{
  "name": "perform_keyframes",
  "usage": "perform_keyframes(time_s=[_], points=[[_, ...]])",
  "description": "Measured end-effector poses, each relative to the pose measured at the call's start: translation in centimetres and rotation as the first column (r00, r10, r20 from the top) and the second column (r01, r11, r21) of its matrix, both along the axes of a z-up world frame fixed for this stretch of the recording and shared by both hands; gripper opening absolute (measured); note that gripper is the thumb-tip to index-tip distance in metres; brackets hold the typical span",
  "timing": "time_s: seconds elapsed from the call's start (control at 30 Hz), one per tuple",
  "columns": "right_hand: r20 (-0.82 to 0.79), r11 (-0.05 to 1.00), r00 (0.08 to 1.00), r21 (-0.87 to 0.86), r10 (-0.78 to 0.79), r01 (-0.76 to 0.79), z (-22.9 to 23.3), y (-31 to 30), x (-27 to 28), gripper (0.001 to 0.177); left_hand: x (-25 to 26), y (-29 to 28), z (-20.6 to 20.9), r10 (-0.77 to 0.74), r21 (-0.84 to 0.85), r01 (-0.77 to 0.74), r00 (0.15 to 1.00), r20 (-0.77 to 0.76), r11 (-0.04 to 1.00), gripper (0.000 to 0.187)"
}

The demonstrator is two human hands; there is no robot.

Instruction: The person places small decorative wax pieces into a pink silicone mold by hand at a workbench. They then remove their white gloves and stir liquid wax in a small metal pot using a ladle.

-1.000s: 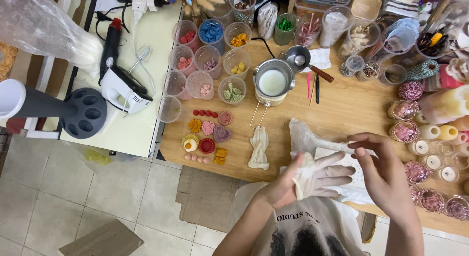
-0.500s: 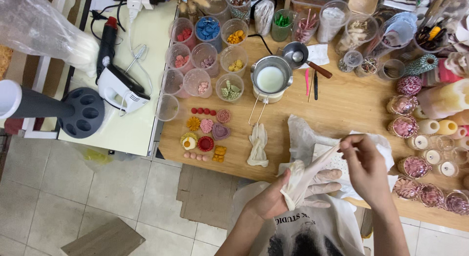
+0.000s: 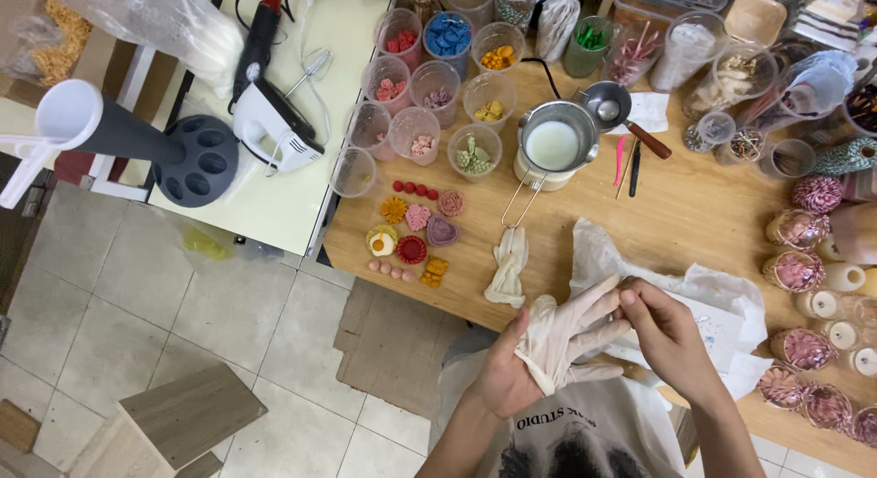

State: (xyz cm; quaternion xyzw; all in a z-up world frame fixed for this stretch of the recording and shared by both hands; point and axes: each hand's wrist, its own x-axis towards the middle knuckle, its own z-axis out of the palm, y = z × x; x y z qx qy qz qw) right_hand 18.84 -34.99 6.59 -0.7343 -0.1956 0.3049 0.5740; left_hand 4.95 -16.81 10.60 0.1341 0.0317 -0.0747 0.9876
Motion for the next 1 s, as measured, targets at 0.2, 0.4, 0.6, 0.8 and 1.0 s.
perform_keyframes(time_s=[0.2,0.4,0.6,0.8,1.0], points=[[-0.027,0.987,0.987,0.031,-0.156,0.157,-3.3,-2.4,1.0,0.028,-0.3,-1.3,-1.4,-0.007,-0.063,0.009,0.999,0.038,0.998,0.090],[0.066,0.976,0.974,0.037,-0.217,0.215,-1.7,-0.9,0.9,0.023,-2.3,-2.9,-1.7,0.019,0.155,-0.033,0.996,0.090,0.987,0.090],[-0.055,0.986,0.987,0.081,0.153,-0.148,-2.0,-1.0,-1.5,0.042,-2.0,-1.2,1.0,0.276,0.001,-0.276,0.961,-0.022,0.961,0.091],[-0.011,0.998,1.000,-0.052,-0.022,0.021,-2.4,-0.6,-1.5,0.034,-1.4,-1.8,0.5,0.226,-0.115,-0.214,0.970,0.095,0.970,0.089],[0.254,0.991,0.967,-0.123,-0.010,0.043,-2.5,-1.9,-0.2,0.038,-1.4,-2.6,0.0,0.209,-0.125,-0.210,0.978,-0.021,0.970,0.086]])
